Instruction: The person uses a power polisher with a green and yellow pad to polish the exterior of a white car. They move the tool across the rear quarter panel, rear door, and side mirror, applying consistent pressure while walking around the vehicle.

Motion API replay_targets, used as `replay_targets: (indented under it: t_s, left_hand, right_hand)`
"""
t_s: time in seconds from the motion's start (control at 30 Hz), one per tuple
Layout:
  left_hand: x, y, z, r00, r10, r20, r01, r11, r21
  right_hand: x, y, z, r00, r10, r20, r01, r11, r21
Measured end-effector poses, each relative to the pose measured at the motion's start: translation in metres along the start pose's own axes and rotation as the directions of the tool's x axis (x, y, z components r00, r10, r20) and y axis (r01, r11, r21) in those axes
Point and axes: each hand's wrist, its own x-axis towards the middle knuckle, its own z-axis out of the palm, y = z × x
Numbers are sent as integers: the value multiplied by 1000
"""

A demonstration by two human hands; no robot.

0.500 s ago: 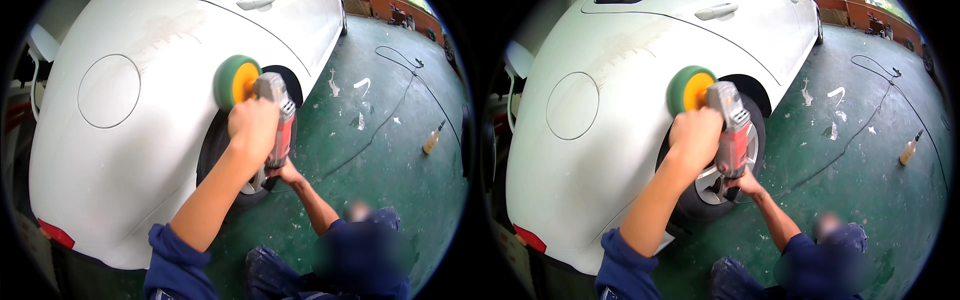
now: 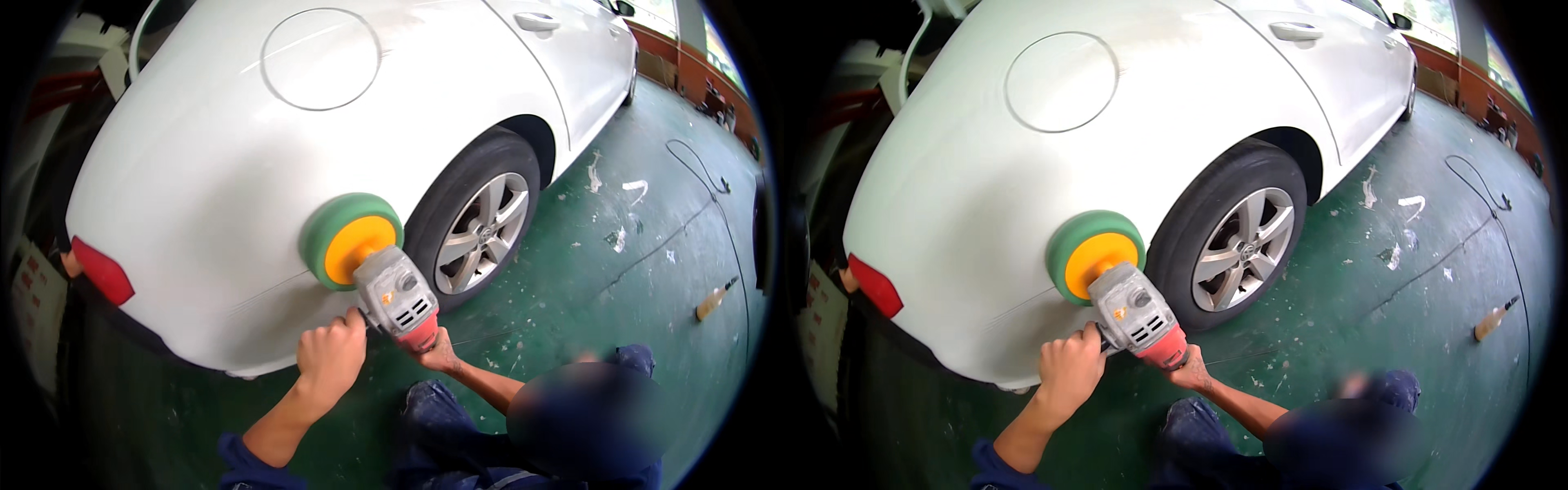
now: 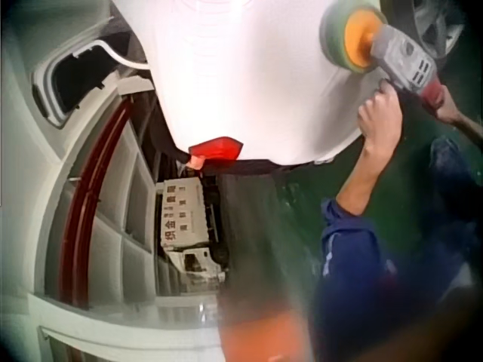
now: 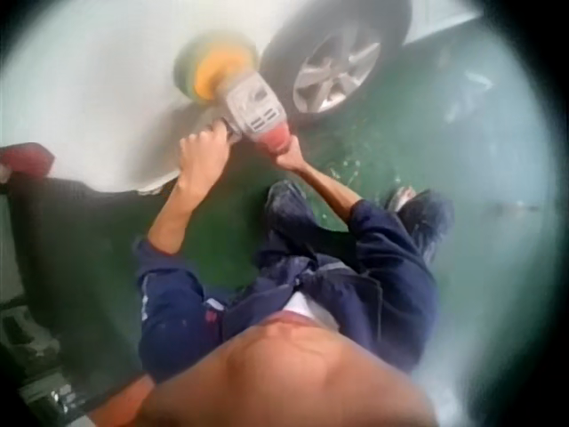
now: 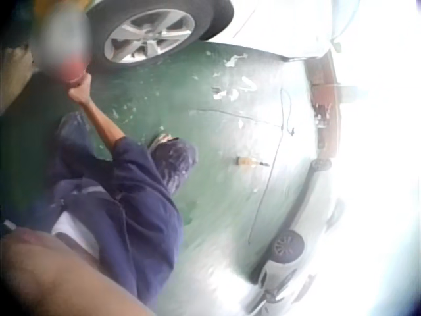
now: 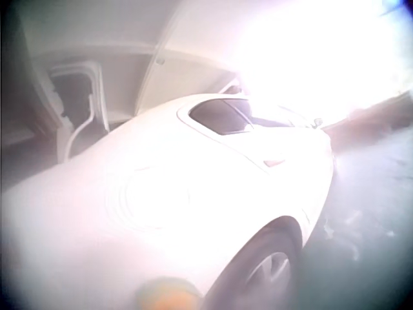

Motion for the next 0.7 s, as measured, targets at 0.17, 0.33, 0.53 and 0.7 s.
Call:
replay_targets:
  t_s: [0.17, 0.33, 0.53, 0.7]
  left_hand:
    - [-64, -49, 16, 977, -186, -107, 180, 982, -65]
    - [-131, -106, 50, 877, -380, -293, 368, 925, -99]
    - [-155, -146, 62, 780, -466, -417, 395, 885, -248]
    - [-113, -130, 34, 762, -323, -561, 268, 946, -182]
  right_hand:
    - [-3, 3, 35, 998, 12, 68, -2, 990, -144]
    - [14, -49, 76, 981, 3, 193, 60, 946, -319]
    - [35, -75, 98, 944, -103, 313, 236, 875, -424]
    - [26, -99, 67, 971, -116, 207, 199, 874, -443]
